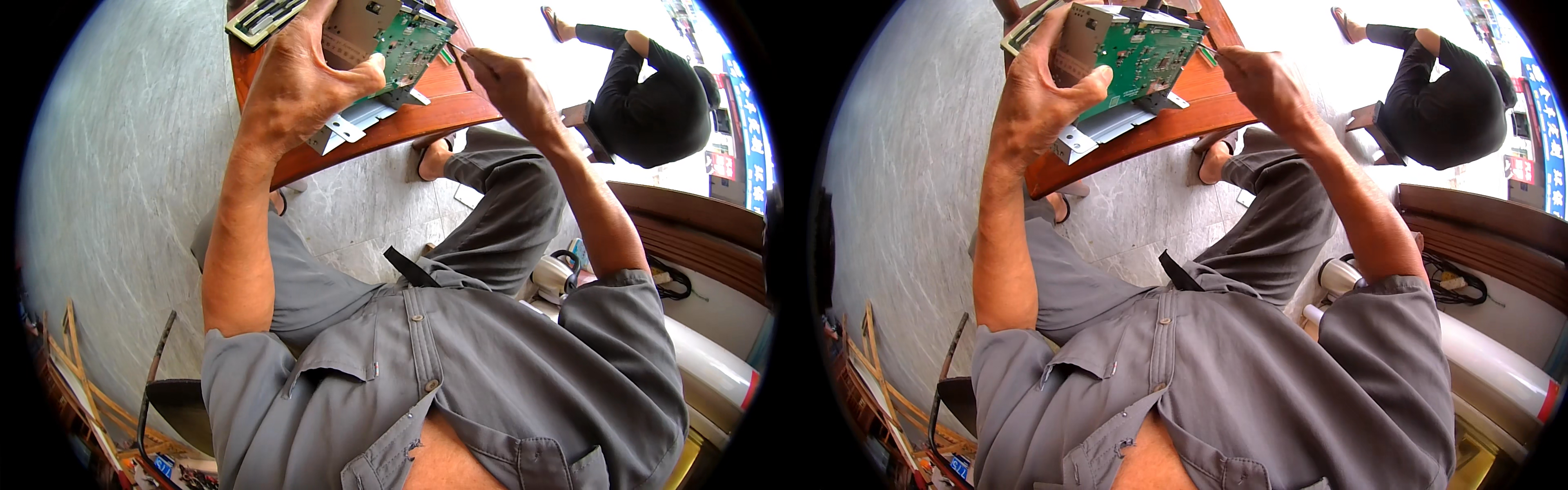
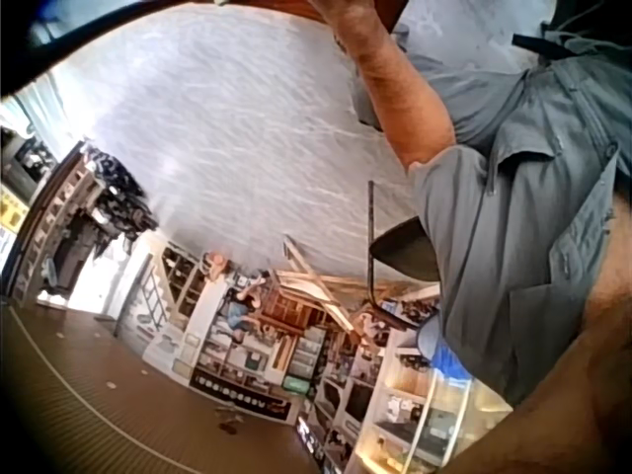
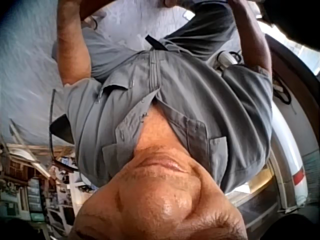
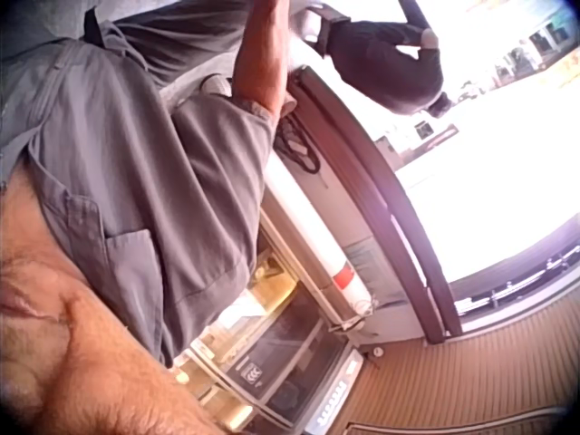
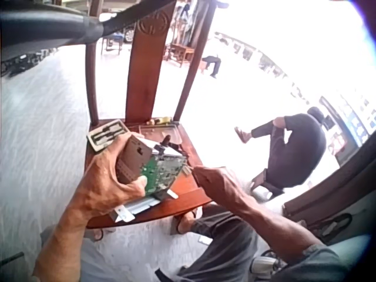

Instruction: The person uses a screwdriver to remove screws from a green circuit board mounted on a metal chassis. They rotate the device to access different sides and continue unscrewing components while holding the unit in their hands.

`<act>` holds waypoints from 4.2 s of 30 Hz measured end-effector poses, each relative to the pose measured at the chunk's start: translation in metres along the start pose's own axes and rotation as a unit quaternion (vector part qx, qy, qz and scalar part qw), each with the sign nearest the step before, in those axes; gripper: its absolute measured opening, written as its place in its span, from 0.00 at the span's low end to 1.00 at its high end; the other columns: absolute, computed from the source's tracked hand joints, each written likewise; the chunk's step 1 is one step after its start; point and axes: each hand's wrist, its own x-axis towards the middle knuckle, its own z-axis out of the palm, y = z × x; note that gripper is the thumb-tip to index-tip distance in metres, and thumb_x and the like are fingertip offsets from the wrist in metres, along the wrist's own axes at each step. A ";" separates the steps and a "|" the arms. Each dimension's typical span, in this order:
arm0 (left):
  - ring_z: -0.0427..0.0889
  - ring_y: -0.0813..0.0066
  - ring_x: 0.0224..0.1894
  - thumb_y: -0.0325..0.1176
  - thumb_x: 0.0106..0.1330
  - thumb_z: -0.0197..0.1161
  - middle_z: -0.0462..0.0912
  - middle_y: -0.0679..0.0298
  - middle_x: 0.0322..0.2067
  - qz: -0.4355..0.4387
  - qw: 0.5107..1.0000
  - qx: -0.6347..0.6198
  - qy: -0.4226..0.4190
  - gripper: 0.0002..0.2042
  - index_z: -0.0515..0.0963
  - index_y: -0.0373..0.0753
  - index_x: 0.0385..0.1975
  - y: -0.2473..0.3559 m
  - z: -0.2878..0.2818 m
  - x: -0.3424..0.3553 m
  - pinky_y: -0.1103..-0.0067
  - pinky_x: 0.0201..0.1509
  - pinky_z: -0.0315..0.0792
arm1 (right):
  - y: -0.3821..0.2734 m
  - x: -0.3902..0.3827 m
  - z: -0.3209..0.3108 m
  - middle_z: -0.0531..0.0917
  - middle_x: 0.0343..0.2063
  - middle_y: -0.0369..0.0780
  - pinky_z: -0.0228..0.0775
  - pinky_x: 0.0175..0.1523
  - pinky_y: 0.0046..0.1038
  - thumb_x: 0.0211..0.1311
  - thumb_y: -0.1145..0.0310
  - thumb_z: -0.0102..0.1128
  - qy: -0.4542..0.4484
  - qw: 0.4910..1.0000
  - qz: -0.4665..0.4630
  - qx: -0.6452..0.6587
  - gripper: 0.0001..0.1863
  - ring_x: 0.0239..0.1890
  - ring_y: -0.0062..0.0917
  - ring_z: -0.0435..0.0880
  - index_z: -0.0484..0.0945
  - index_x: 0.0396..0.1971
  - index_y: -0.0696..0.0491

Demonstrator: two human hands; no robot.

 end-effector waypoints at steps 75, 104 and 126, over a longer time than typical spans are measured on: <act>0.78 0.72 0.40 0.32 0.53 0.69 0.79 0.61 0.36 -0.043 0.999 -0.005 -0.006 0.29 0.72 0.34 0.58 0.010 -0.001 -0.002 0.74 0.47 0.76 | 0.009 0.001 -0.009 0.79 0.18 0.33 0.64 0.24 0.18 0.74 0.48 0.61 -0.046 0.963 0.214 0.158 0.23 0.18 0.12 0.70 0.87 0.38 0.56; 0.80 0.72 0.40 0.32 0.56 0.67 0.80 0.60 0.37 -0.045 0.998 -0.040 -0.003 0.26 0.72 0.33 0.55 0.007 -0.002 -0.002 0.75 0.48 0.76 | 0.007 0.009 0.003 0.89 0.36 0.46 0.82 0.43 0.29 0.75 0.61 0.61 0.000 0.998 0.046 0.046 0.15 0.36 0.28 0.89 0.84 0.48 0.57; 0.80 0.73 0.40 0.34 0.57 0.69 0.81 0.60 0.39 -0.112 0.992 -0.049 0.029 0.25 0.73 0.31 0.54 0.008 -0.010 0.001 0.75 0.48 0.77 | -0.004 0.030 0.031 0.89 0.32 0.47 0.78 0.36 0.30 0.70 0.68 0.61 0.054 0.991 0.055 0.113 0.12 0.29 0.28 0.87 0.83 0.47 0.58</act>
